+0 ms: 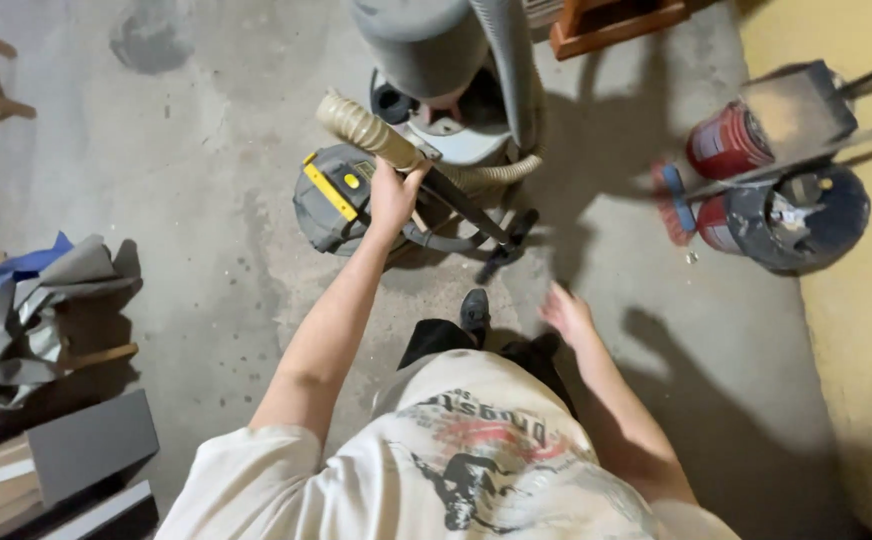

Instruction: Cleaning a workshop floor using a shop vacuum, broom, dustpan, and scraper.

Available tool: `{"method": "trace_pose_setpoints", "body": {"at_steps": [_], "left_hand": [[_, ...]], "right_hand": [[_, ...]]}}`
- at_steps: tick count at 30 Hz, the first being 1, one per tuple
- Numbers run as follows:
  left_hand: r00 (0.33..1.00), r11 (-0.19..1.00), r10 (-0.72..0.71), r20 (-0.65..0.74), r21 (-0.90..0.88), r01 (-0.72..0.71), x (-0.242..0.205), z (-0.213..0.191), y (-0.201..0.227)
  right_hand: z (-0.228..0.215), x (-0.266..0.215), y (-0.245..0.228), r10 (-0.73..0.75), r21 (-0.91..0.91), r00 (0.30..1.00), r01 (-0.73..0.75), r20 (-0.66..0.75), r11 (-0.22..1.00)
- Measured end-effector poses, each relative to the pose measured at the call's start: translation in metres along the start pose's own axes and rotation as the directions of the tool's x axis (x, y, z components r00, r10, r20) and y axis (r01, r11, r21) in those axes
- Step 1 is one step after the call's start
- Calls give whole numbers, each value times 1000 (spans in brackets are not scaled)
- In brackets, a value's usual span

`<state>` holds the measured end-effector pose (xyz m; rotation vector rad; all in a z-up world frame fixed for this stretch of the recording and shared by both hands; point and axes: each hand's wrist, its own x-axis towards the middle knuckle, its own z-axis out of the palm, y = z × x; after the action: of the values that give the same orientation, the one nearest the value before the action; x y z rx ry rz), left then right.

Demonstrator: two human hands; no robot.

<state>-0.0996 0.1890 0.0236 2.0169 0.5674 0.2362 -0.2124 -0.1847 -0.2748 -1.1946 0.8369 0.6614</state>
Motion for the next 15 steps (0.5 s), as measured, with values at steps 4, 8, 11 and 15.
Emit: {"method": "trace_pose_setpoints", "body": {"at_steps": [4,8,11,15], "left_hand": [[999,997,-36,-3,-61,36,24,-5,-59],[993,993,-24,112,-110,36,30,-24,-89],[942,991,-75,328,126,35,54,-27,-185],[882,932,-239,406,351,91,86,-12,-305]], "right_hand": [[-87,-28,47,65,-201,991,-87,-114,976],[-112,-130,37,51,-258,971,-112,-232,960],[-134,-128,52,134,-359,907,-289,-398,888],[-234,-86,119,-18,-960,999,35,41,-279]]}}
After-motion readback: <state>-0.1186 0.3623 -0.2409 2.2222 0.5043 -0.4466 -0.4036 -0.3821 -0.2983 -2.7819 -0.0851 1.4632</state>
